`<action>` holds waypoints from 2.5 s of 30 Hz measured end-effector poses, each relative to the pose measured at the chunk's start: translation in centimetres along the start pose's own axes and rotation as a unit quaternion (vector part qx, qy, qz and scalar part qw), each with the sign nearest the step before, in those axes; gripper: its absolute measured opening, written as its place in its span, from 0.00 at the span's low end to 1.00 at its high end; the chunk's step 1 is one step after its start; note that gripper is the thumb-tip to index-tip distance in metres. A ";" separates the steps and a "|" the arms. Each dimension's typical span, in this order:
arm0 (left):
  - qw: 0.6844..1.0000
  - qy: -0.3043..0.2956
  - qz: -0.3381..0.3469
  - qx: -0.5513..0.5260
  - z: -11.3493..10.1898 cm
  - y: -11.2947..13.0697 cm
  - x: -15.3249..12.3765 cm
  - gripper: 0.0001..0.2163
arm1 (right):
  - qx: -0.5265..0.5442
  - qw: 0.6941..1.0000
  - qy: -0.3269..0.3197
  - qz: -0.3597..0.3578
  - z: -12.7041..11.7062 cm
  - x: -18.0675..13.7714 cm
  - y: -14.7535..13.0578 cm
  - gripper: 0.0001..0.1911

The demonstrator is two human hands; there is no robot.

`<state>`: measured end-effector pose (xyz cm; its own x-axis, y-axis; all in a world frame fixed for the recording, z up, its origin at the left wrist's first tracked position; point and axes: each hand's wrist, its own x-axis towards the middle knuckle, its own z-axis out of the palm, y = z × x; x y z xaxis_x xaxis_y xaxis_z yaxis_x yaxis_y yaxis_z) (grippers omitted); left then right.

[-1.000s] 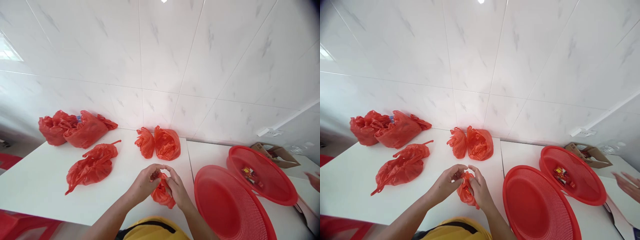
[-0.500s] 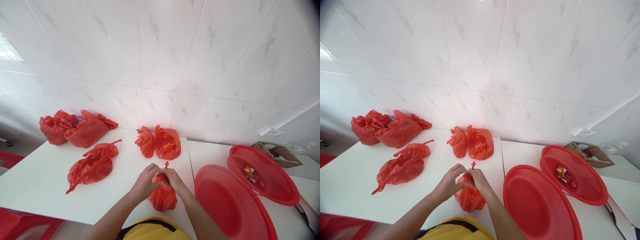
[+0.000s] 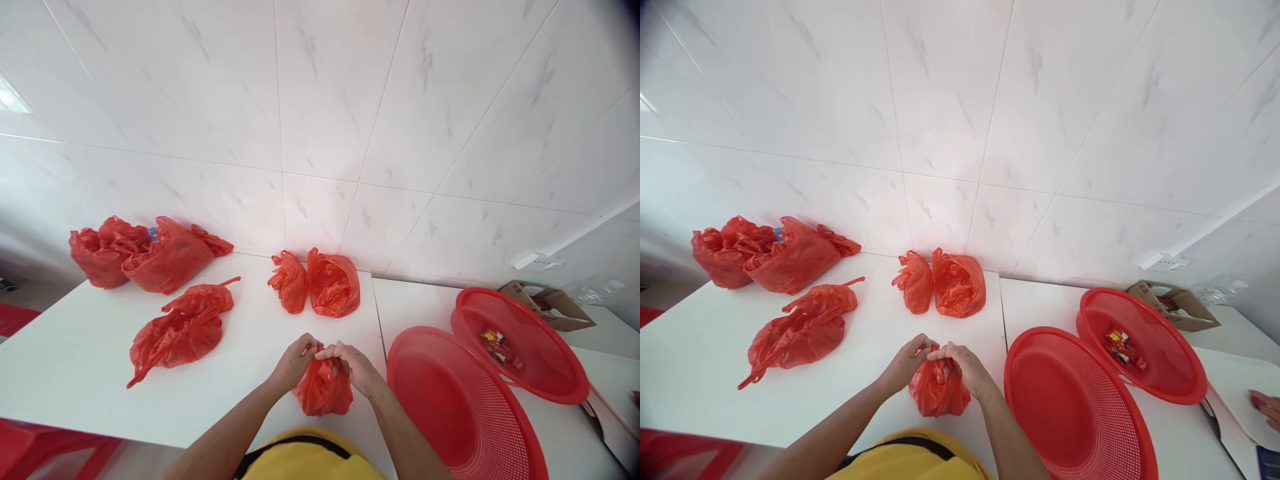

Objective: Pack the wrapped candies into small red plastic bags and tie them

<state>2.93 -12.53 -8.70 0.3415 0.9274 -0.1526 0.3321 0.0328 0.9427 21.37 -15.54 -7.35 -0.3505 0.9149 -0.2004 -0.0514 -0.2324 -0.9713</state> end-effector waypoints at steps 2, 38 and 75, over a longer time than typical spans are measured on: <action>0.999 -0.016 -0.034 0.006 0.0 0.2 -0.1 0.04 | -0.017 1.000 0.019 0.000 0.3 0.0 -0.2 0.19; 0.982 -0.005 -0.102 0.157 -6.9 -5.6 -5.6 0.02 | -0.153 0.902 0.383 0.126 -4.2 0.5 8.5 0.10; 0.926 0.113 -0.216 -0.287 -2.2 -6.4 -1.8 0.18 | 0.233 0.958 0.147 0.083 0.6 2.2 9.2 0.15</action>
<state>-1.75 -13.61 -13.86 0.0709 0.8333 -0.5482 -0.1491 0.5523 0.8202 19.56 -15.89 -16.60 -0.1147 0.8898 -0.4417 -0.4540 -0.4424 -0.7734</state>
